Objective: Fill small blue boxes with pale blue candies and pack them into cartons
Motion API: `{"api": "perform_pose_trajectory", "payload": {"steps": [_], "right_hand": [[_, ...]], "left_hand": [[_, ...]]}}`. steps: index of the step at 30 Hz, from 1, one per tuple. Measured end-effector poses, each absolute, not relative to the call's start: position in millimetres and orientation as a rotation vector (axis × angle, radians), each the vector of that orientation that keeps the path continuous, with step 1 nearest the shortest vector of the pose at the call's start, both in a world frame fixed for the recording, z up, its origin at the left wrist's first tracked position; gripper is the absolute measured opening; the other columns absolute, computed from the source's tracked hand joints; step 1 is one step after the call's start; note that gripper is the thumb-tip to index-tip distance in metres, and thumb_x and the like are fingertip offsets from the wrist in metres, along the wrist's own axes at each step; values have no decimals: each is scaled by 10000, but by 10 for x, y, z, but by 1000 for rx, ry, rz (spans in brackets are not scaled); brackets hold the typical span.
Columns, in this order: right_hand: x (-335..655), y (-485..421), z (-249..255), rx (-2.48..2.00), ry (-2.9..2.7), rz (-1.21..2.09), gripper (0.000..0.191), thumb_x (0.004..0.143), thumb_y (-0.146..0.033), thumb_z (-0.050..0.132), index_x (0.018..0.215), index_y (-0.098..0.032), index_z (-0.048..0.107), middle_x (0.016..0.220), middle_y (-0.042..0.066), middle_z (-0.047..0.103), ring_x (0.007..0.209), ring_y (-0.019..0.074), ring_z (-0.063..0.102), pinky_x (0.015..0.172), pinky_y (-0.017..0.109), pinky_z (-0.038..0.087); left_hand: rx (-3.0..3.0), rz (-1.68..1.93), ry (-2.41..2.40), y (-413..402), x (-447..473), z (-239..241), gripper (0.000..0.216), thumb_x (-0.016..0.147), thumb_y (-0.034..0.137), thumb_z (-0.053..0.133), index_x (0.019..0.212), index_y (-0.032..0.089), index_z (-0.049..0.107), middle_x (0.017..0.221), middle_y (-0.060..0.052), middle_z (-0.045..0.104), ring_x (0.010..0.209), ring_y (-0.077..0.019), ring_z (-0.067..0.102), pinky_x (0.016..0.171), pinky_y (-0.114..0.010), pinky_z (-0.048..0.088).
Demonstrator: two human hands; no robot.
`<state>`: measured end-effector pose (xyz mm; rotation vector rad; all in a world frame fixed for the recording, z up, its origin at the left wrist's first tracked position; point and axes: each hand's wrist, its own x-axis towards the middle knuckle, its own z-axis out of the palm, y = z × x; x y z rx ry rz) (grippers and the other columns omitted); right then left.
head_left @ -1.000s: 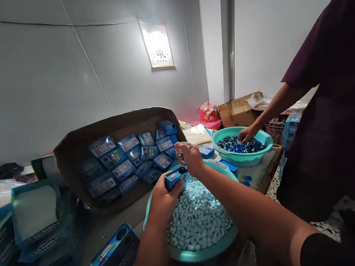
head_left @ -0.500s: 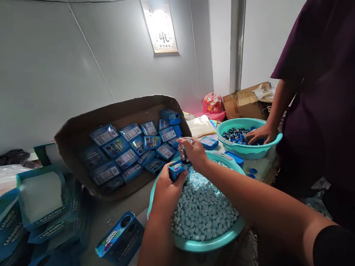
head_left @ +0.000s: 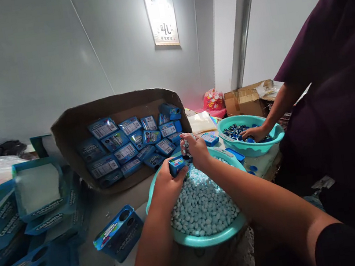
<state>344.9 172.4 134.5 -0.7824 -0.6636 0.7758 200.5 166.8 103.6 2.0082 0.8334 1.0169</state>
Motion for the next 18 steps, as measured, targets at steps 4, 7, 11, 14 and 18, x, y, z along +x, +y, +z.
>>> {"api": "perform_pose_trajectory", "payload": {"steps": [4,7,11,14,18], "right_hand": [[3438,1687,1379,-785,-698,761,239,678,-374,692,785,-164,645,569,-38,563,433,85,435,387,203,351],[3432,1666,1397,-784,-738,748,231,682,-375,690,767,-165,646,553,-33,564,449,90,463,414,200,355],[3433,1653,1396,-791,-722,737,236,669,-384,686,743,-164,645,533,-40,552,458,90,481,447,201,372],[3434,1645,1396,-793,-724,738,224,669,-384,682,725,-172,634,519,-45,548,441,88,470,436,200,353],[3427,1631,1403,-805,-720,746,203,673,-374,679,706,-182,622,512,-45,556,439,98,491,444,204,382]], "left_hand": [[2021,1018,839,1656,2002,1061,411,833,477,673,1147,223,594,974,-12,681,876,-201,627,801,-301,487],[2054,1012,827,1659,1998,1073,430,838,499,655,1159,220,588,992,-20,683,895,-209,631,812,-309,490],[2085,976,806,1675,1995,1080,465,826,552,648,1141,215,590,1011,-35,688,932,-234,635,834,-330,492],[2069,967,790,1688,1998,1077,492,819,579,645,1150,219,588,1011,-35,689,921,-242,635,851,-345,496],[2058,976,788,1702,2002,1070,518,809,600,641,1161,222,594,1020,-45,696,939,-260,639,854,-360,504]]}}
